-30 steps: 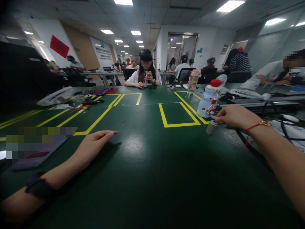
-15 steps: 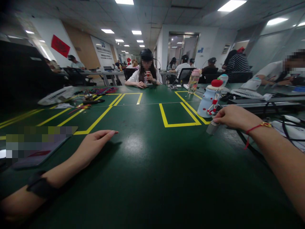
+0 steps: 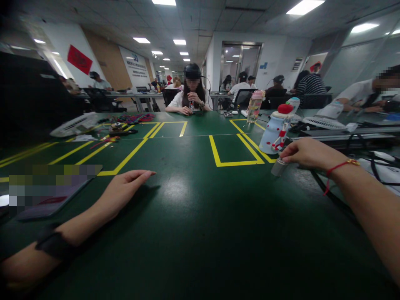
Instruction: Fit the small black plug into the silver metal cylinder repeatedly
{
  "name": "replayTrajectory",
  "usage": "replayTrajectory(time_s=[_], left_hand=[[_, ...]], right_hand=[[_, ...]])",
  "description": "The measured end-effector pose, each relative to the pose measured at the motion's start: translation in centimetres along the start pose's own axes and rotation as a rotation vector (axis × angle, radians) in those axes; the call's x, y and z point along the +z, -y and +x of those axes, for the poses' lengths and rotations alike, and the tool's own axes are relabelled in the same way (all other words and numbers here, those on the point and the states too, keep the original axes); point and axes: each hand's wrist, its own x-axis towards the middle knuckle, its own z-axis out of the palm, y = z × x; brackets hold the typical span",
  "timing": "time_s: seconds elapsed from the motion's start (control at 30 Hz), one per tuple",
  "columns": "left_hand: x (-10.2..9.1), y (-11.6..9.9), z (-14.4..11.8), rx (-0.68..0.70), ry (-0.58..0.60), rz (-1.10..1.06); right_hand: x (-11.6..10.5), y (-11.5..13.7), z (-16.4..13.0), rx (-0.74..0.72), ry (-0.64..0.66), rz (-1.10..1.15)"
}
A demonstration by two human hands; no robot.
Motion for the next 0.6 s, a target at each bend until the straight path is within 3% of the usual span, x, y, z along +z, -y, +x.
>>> replayTrajectory(time_s=[0.23, 0.47, 0.6], left_hand=[[-0.1, 0.1, 0.0, 0.014, 0.0, 0.002], [-0.1, 0.2, -0.1, 0.021, 0.018, -0.004], [-0.1, 0.1, 0.0, 0.016, 0.009, 0.005]], right_hand=[[-0.2, 0.4, -0.2, 0.074, 0.0, -0.059], [0.5, 0.0, 0.0, -0.09, 0.025, 0.051], [1.5, 2.4, -0.6, -0.22, -0.086, 0.031]])
